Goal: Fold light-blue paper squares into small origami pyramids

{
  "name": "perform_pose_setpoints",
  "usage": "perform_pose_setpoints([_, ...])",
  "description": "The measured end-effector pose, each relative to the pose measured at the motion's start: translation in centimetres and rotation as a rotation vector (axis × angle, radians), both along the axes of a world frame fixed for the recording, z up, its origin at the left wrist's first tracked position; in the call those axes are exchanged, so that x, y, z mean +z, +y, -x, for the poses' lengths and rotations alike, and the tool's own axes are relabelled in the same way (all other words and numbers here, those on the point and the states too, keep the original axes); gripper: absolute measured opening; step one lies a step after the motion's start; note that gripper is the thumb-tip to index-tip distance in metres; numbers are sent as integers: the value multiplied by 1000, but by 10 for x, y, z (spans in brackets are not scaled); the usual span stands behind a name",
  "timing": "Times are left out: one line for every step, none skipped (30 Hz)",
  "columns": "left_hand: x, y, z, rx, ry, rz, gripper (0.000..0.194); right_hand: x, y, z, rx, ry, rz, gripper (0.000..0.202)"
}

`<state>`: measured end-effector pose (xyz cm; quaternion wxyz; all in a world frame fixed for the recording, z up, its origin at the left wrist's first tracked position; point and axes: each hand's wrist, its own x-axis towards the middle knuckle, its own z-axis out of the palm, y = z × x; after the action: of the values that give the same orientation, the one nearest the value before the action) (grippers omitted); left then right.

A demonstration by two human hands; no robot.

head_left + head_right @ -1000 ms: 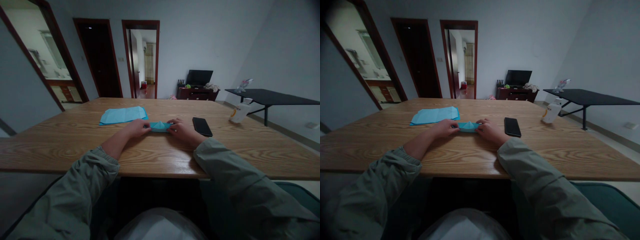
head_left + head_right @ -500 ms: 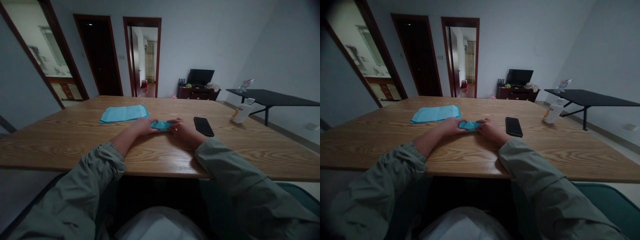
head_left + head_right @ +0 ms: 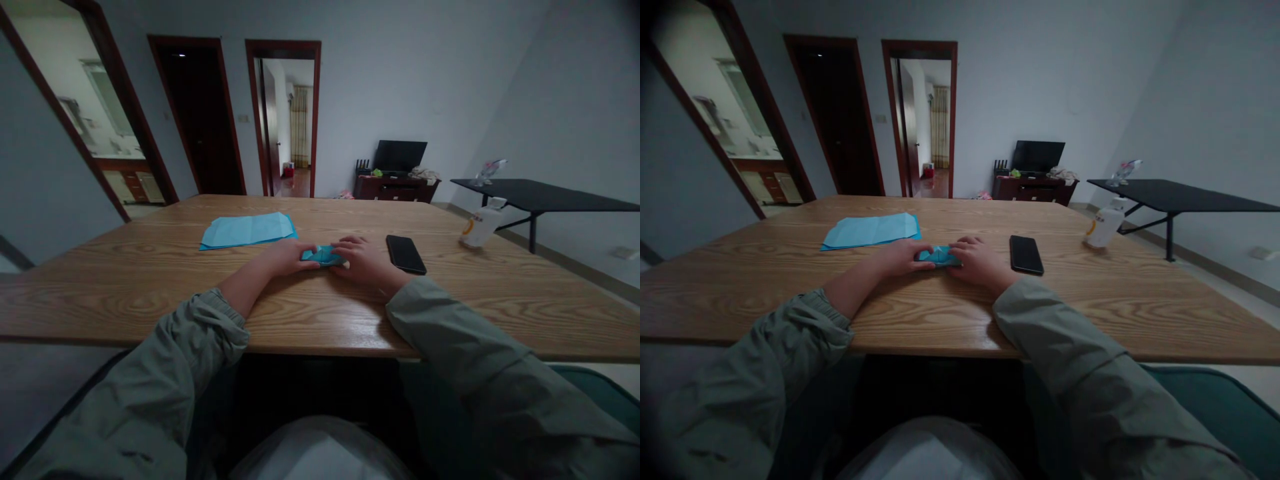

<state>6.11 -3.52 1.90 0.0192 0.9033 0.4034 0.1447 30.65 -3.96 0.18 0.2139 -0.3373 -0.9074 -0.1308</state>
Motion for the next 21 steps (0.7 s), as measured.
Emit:
perform_pose_setpoints([0, 0, 0, -7, 3, -5, 42, 0, -1, 1, 8, -3, -2, 39])
perform_pose_setpoints([0, 0, 0, -14, 7, -10, 42, 0, -2, 2, 17, -2, 4, 38])
perform_pose_setpoints([1, 0, 0, -20, 11, -14, 42, 0, -2, 4, 20, 4, 13, 38])
perform_pose_setpoints([1, 0, 0, -26, 15, -15, 42, 0, -2, 4, 13, 15, 22, 38])
perform_pose_setpoints([1, 0, 0, -33, 17, -14, 42, -1, -2, 5, -5, 29, 29, 40])
perform_pose_setpoints([1, 0, 0, -42, 17, -11, 42, -2, -2, 5, -30, 44, 33, 41])
perform_pose_setpoints([1, 0, 0, -52, 17, -9, 41, -3, -1, 5, -56, 55, 37, 43])
perform_pose_setpoints([0, 0, 0, -59, 14, -9, 41, -4, -1, 5, -80, 63, 38, 43])
perform_pose_setpoints([-1, 0, 0, -61, 7, -17, 41, -4, 0, 5, -95, 66, 38, 42])
perform_pose_setpoints([-3, 1, 0, -61, -7, -31, 41, -4, 0, 6, -102, 65, 37, 39])
perform_pose_setpoints([-5, 1, 0, -56, -26, -49, 41, -4, 0, 6, -97, 62, 36, 35])
perform_pose_setpoints([-7, 2, 0, -48, -49, -67, 41, -4, -1, 6, -83, 60, 37, 31])
perform_pose_setpoints([-9, 3, -1, -36, -71, -79, 41, -3, -1, 6, -63, 59, 38, 28])
perform_pose_setpoints([-11, 4, -1, -23, -86, -80, 42, -2, -2, 6, -40, 58, 42, 25])
perform_pose_setpoints([-12, 5, -1, -10, -89, -69, 42, -1, -3, 6, -17, 57, 48, 23])
perform_pose_setpoints([-13, 6, -1, 2, -80, -50, 44, -1, -3, 5, 5, 57, 56, 22])
perform_pose_setpoints([-14, 6, -1, 14, -63, -29, 45, -1, -3, 5, 25, 57, 66, 21])
perform_pose_setpoints([-14, 7, -1, 24, -40, -11, 47, -1, -2, 4, 45, 57, 76, 21])
perform_pose_setpoints([-14, 8, -1, 32, -17, -2, 49, -2, -1, 3, 63, 59, 86, 22])
perform_pose_setpoints([-13, 8, -1, 35, 4, -2, 50, -3, 1, 2, 79, 64, 93, 22])
perform_pose_setpoints([-13, 8, -2, 32, 21, -10, 51, -4, 2, 1, 91, 70, 96, 23])
